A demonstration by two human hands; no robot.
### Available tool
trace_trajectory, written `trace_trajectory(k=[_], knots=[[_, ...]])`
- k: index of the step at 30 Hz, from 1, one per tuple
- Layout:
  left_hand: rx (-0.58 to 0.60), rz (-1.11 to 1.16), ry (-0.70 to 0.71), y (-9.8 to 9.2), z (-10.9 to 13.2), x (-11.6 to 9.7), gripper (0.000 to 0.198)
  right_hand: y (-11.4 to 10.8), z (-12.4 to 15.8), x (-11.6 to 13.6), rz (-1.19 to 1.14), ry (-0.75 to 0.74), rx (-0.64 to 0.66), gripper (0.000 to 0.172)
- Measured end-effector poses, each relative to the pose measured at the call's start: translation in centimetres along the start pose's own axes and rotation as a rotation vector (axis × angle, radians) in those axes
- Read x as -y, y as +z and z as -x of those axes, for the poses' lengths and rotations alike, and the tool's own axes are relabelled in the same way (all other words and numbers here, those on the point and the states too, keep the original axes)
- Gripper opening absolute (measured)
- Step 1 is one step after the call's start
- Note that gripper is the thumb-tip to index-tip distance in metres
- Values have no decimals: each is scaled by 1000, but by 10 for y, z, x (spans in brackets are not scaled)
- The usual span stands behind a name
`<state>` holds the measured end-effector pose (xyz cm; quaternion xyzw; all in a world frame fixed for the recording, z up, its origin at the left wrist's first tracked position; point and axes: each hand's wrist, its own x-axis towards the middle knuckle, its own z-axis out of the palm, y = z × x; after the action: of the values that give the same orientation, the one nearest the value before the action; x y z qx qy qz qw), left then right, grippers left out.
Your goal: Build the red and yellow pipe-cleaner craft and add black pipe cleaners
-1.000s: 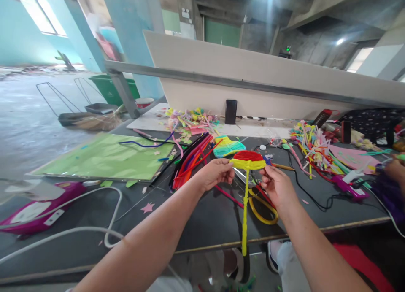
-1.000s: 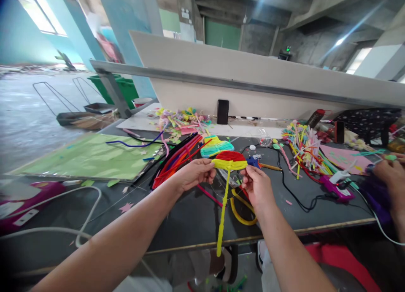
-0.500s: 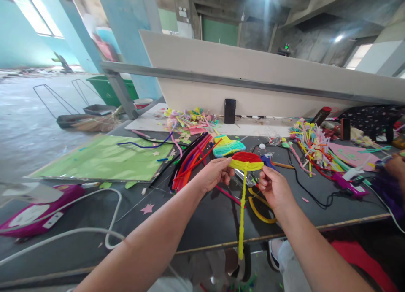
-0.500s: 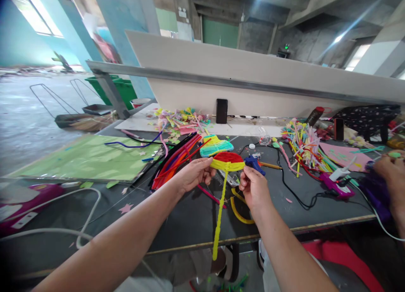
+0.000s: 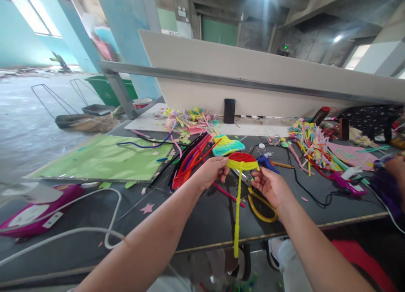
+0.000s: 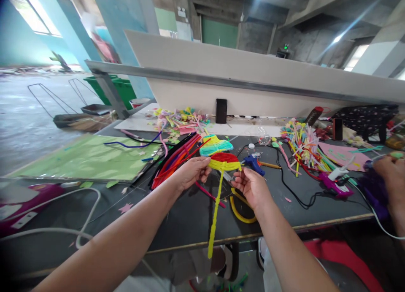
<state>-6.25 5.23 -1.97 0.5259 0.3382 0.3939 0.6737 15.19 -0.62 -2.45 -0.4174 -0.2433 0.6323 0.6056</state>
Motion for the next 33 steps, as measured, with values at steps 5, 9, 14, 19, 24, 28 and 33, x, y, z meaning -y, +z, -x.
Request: trace_trajectory(k=[5, 9, 14, 19, 24, 28, 33], knots=[[14, 1, -12, -1, 0, 0, 28, 1, 4, 0, 81, -23, 33, 14], [34, 34, -21, 0, 1, 2, 27, 2, 5, 0, 113, -15, 38, 16], [27, 77, -10, 0, -2, 5, 24, 1, 2, -2, 118, -10, 59, 16], [9, 63, -48, -2, -3, 6, 23, 2, 2, -6, 109, 28, 18, 18], [-78, -250, -188, 1, -2, 7, 29, -3, -1, -9, 171, 69, -32, 20], [-293, -838, 24, -1, 1, -2, 27, -8, -5, -12, 226, 77, -2, 19], [-583, -1267, 198, -22, 8, -28, 24, -3, -3, -12, 274, 78, 19, 19]])
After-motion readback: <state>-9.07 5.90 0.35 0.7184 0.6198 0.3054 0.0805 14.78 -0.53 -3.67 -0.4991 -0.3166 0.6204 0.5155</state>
